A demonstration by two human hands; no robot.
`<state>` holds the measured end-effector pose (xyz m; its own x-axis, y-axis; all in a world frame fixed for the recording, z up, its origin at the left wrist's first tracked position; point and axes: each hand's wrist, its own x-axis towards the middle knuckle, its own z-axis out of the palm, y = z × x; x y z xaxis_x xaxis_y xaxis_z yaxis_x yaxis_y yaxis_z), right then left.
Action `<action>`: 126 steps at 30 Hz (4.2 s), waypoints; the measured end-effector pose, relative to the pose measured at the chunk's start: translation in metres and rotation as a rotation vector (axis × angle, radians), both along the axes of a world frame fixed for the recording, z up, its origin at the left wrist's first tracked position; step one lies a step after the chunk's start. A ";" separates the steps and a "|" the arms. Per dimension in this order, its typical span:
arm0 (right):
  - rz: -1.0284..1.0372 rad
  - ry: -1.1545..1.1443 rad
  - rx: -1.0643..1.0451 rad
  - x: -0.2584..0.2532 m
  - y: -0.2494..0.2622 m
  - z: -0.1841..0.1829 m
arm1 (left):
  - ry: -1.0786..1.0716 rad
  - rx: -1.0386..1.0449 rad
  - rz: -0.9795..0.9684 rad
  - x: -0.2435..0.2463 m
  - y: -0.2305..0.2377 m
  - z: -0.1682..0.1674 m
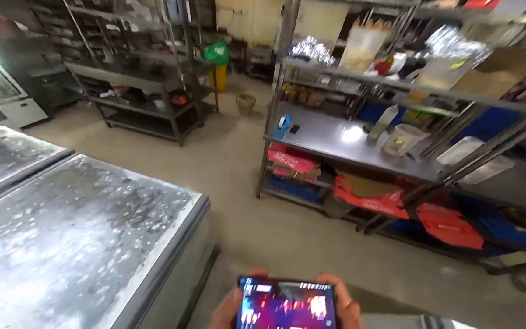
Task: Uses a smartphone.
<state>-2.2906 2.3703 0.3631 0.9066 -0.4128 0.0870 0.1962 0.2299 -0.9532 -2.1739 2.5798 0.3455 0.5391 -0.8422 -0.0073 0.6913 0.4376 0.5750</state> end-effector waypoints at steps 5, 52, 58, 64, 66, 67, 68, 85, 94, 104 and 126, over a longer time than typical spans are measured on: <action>-0.061 0.027 0.058 0.108 -0.027 0.023 | -0.058 0.037 -0.056 0.122 -0.034 0.033; -0.034 0.217 0.097 1.168 -0.298 -0.041 | -0.130 0.389 0.009 1.181 -0.281 -0.027; -0.037 0.218 0.146 1.298 -0.362 -0.056 | 0.068 0.392 0.068 1.270 -0.348 -0.030; 0.076 0.223 0.113 1.423 -0.428 -0.056 | 0.095 0.348 0.191 1.367 -0.402 -0.033; 0.081 0.232 0.108 1.465 -0.446 -0.054 | 0.099 0.316 0.223 1.407 -0.421 -0.035; 0.081 0.247 0.106 1.484 -0.454 -0.053 | 0.097 0.299 0.232 1.426 -0.429 -0.036; 0.083 0.258 0.106 1.501 -0.462 -0.054 | 0.089 0.281 0.236 1.445 -0.437 -0.038; -0.141 0.177 0.095 1.801 -0.603 -0.043 | -0.207 0.276 -0.085 1.827 -0.612 -0.018; -0.186 0.130 0.126 1.928 -0.712 -0.066 | -0.265 0.390 -0.076 1.961 -0.733 -0.025; 0.000 0.189 0.168 2.070 -0.850 -0.064 | -0.252 0.415 0.070 2.067 -0.843 -0.018; -0.289 0.295 0.122 2.238 -0.917 -0.056 | -0.355 0.421 -0.042 2.278 -0.951 -0.024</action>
<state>-0.0530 1.4531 0.3068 0.7310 -0.6445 -0.2241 -0.0082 0.3201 -0.9474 0.1039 1.6289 0.3214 0.5356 -0.8268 -0.1718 0.4352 0.0959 0.8952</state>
